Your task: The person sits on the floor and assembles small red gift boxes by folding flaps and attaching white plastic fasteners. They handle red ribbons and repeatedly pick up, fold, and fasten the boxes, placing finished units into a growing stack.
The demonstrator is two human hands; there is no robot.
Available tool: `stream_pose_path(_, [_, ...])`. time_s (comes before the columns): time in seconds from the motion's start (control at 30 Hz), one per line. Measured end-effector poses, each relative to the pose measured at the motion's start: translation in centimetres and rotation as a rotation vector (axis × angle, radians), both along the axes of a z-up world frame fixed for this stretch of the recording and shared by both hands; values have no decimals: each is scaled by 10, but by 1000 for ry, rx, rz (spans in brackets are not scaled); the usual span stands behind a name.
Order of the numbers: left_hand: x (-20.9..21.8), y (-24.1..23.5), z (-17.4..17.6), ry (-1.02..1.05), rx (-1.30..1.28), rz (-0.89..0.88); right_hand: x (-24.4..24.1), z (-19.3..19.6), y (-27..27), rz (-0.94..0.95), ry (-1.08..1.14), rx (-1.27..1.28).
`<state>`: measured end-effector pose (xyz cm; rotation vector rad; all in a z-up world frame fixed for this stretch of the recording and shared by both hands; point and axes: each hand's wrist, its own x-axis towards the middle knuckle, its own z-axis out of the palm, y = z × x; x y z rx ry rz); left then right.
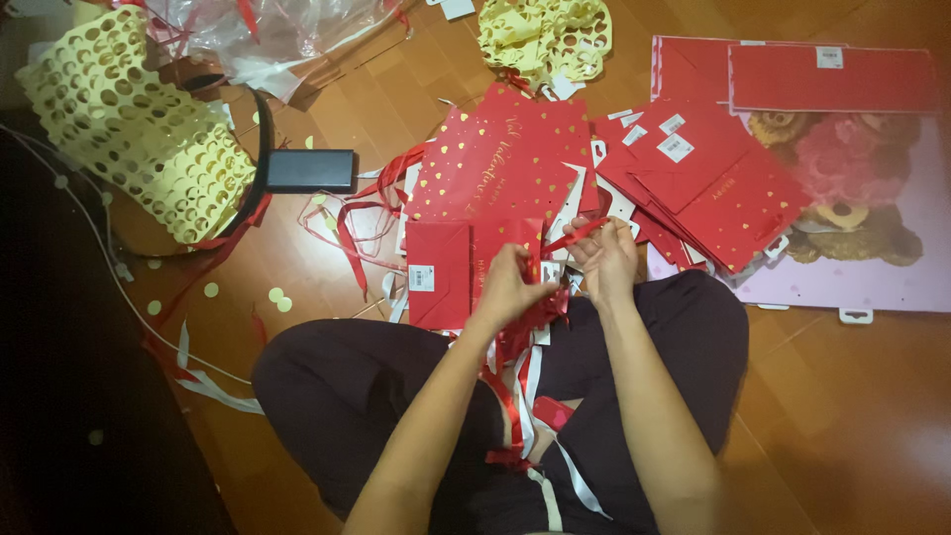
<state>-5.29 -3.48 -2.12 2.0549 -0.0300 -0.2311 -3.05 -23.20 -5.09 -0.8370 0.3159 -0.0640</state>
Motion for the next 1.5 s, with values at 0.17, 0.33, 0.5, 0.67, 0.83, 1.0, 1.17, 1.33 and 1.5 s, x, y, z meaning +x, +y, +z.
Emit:
stream_pose_path(0.17, [-9,-8,16,-102,272,-114,1,-8,-8,-41,35,151])
stream_pose_path(0.33, [2,4,5,-13,-5,-20,3,-18,-11,-105,14,191])
stream_pose_path(0.5, [2,8,-3,-38,-78,48,-5,-7,10,264,-48,-251])
stream_pose_path(0.67, [-1,5,9,-236,-3,88,-21,17,45,477,-123,-952])
stream_pose_path(0.83, [-7,4,45,-322,169,-34,-27,27,46,546,-255,-828])
stream_pose_path(1.0, [-9,16,85,-355,138,-144,-21,1,32,721,-195,-738])
stream_pose_path(1.17, [-17,23,109,-225,-10,-213,-15,-24,33,757,27,-727])
stream_pose_path(1.33, [-9,41,112,-242,-64,-63,-24,19,57,958,-115,-1069])
stream_pose_path(1.5, [-5,48,112,-271,-137,33,-47,116,54,640,-333,-1278])
